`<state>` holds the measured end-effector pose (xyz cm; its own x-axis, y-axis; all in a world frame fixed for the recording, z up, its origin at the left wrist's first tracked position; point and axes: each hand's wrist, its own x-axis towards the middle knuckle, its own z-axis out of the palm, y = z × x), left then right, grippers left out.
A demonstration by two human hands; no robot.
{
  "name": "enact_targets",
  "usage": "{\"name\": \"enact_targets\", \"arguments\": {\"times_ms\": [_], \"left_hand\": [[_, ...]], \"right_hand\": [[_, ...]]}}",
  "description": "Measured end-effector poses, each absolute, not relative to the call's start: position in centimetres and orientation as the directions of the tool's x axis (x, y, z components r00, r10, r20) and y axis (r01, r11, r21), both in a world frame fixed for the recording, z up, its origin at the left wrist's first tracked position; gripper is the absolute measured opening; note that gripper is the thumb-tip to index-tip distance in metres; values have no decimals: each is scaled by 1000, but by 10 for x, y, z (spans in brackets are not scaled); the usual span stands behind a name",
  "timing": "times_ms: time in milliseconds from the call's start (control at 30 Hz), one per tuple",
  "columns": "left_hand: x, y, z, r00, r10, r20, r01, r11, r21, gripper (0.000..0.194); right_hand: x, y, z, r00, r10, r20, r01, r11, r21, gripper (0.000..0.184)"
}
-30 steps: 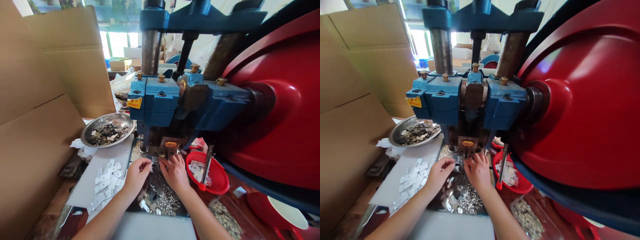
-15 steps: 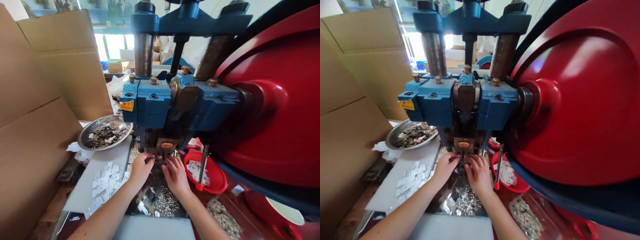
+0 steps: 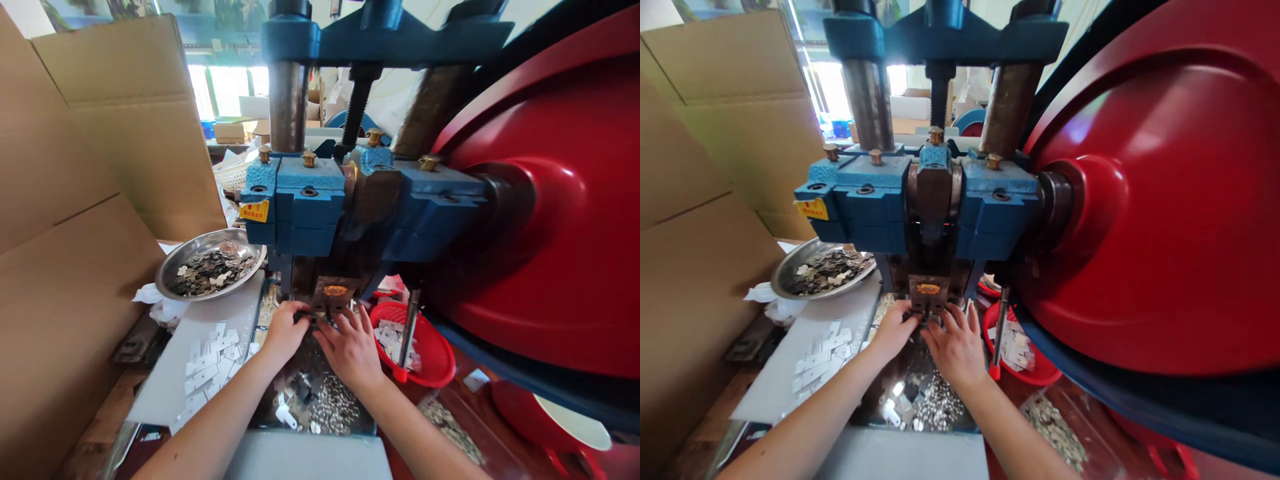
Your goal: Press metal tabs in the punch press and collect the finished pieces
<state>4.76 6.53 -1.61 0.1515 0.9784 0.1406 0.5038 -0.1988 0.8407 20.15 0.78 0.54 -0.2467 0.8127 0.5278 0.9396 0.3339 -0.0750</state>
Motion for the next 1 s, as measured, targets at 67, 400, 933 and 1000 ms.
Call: {"name": "enact_targets", "arguments": {"times_ms": [67, 400, 933, 1000], "left_hand": [[48, 66, -17, 159, 977, 144, 492, -205, 846, 20], [46, 59, -8, 236, 926, 295, 554, -378, 742, 19], [44, 68, -12, 311, 920, 238, 472, -367, 802, 29], [45, 70, -15, 312, 923, 225, 452, -353, 819, 30]], "right_hand": [[201, 8, 7, -260, 809, 528, 937, 344, -65, 21], [205, 8, -1, -222, 844, 489, 916, 352, -191, 25], [207, 13, 9, -326, 797, 508, 923, 385, -12, 20], [206, 13, 8, -315, 802, 508, 921, 387, -38, 20]]}}
